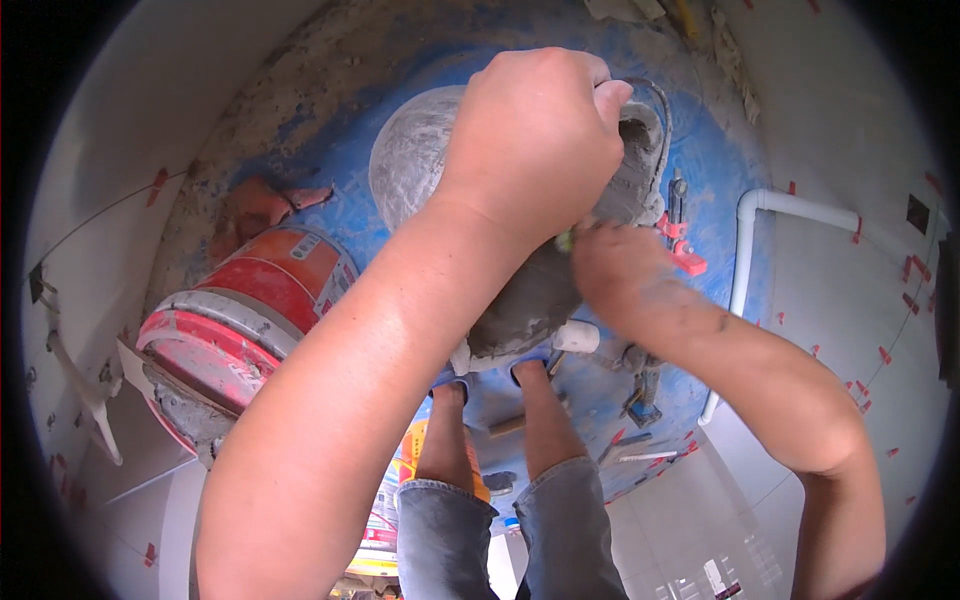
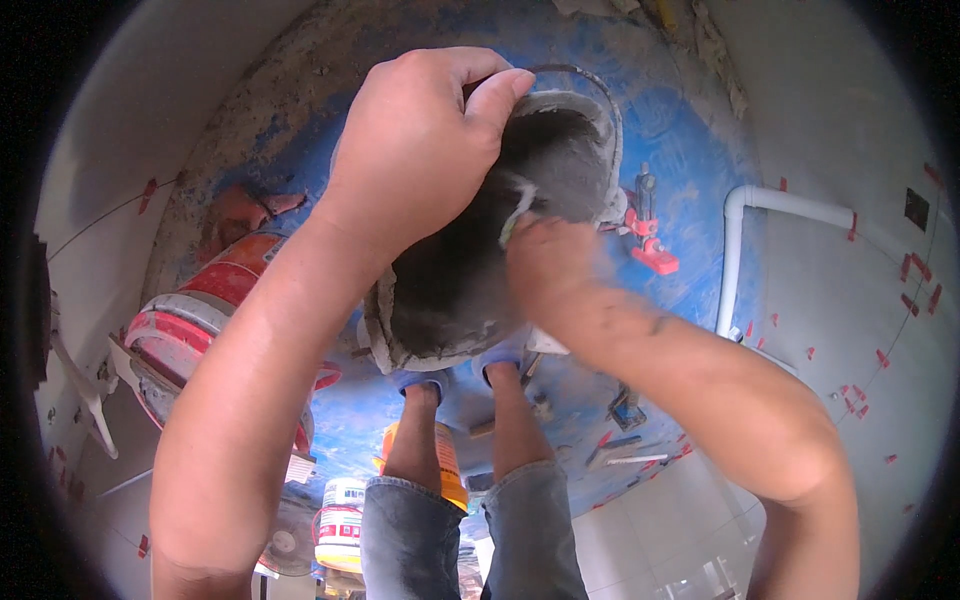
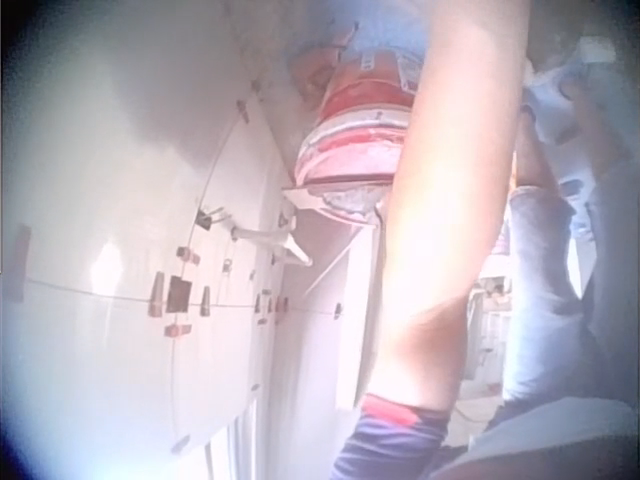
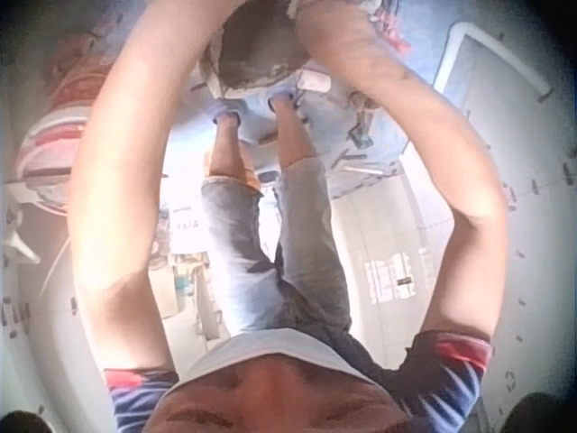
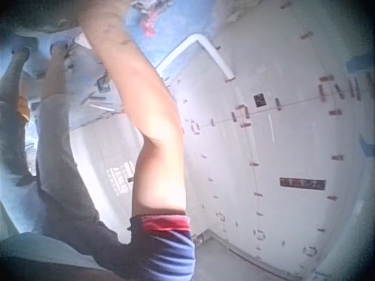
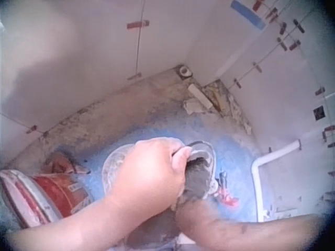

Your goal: The person cuts a tile using a tile cutter, takes it into a room under renovation, and applies mortar to the back of a small tile piece using a trowel.

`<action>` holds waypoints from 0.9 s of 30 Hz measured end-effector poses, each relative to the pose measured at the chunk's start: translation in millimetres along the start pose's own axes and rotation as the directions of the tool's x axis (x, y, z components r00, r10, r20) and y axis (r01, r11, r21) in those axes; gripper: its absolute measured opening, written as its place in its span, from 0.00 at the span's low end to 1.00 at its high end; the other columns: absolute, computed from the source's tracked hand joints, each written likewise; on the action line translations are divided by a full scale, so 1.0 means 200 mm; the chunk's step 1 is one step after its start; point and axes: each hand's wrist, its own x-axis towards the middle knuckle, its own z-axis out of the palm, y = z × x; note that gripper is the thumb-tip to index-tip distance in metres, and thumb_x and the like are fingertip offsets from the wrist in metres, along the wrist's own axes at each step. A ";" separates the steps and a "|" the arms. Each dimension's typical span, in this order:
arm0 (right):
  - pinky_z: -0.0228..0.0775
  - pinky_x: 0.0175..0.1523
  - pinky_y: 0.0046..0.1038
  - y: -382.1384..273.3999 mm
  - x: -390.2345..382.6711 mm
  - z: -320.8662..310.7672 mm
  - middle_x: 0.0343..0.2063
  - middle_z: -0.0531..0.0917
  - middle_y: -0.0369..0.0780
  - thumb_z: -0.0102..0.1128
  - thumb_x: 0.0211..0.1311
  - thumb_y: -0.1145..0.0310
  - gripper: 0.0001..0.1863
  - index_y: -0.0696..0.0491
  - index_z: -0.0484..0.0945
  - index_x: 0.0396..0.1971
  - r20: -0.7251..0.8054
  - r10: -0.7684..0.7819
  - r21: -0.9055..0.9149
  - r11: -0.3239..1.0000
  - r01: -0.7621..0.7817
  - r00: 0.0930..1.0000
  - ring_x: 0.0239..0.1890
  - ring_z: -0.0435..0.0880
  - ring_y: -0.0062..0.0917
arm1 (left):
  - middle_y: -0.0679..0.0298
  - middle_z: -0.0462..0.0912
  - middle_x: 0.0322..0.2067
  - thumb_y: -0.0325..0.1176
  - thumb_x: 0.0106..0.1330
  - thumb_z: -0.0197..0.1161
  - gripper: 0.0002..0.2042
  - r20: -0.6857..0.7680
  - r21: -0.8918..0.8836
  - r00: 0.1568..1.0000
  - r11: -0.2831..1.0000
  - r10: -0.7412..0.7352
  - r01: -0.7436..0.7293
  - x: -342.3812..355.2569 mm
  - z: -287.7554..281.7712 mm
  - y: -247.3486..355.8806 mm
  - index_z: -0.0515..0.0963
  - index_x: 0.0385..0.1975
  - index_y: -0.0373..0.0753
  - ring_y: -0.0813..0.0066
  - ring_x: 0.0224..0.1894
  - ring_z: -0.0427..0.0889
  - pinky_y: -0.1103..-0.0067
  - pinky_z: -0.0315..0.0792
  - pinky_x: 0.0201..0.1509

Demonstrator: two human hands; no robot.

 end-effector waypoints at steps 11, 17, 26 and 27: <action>0.75 0.51 0.37 0.16 0.15 0.25 0.38 0.83 0.53 0.52 0.53 0.75 0.15 0.63 0.78 0.41 0.113 0.164 0.370 0.908 -0.195 0.980 0.45 0.83 0.44 | 0.53 0.78 0.21 0.36 0.65 0.58 0.11 -0.024 -0.009 0.993 0.994 0.113 -0.113 -0.08 0.01 0.02 0.80 0.32 0.33 0.61 0.23 0.76 0.75 0.71 0.32; 0.74 0.53 0.37 0.15 0.14 0.18 0.42 0.81 0.54 0.52 0.51 0.74 0.15 0.62 0.79 0.39 0.130 -0.001 0.486 0.872 -0.063 0.991 0.48 0.81 0.44 | 0.51 0.79 0.23 0.36 0.64 0.59 0.10 -0.061 -0.146 0.995 0.987 -0.080 0.070 -0.11 -0.06 0.01 0.81 0.30 0.35 0.51 0.29 0.79 0.72 0.72 0.34; 0.74 0.50 0.38 0.18 0.15 0.29 0.37 0.82 0.54 0.54 0.48 0.73 0.13 0.63 0.80 0.33 0.057 -0.026 0.526 0.850 -0.008 0.998 0.43 0.83 0.44 | 0.53 0.81 0.26 0.35 0.65 0.59 0.11 -0.057 -0.169 0.991 0.979 -0.121 0.110 -0.16 -0.05 0.05 0.81 0.31 0.32 0.58 0.29 0.80 0.75 0.72 0.36; 0.75 0.47 0.39 0.19 0.16 0.29 0.34 0.82 0.55 0.54 0.47 0.73 0.12 0.63 0.80 0.30 0.048 -0.085 0.550 0.834 0.044 0.995 0.39 0.84 0.43 | 0.53 0.81 0.27 0.34 0.65 0.59 0.11 -0.067 -0.154 0.992 0.983 -0.106 0.095 -0.17 -0.06 0.05 0.81 0.32 0.32 0.59 0.29 0.80 0.75 0.72 0.36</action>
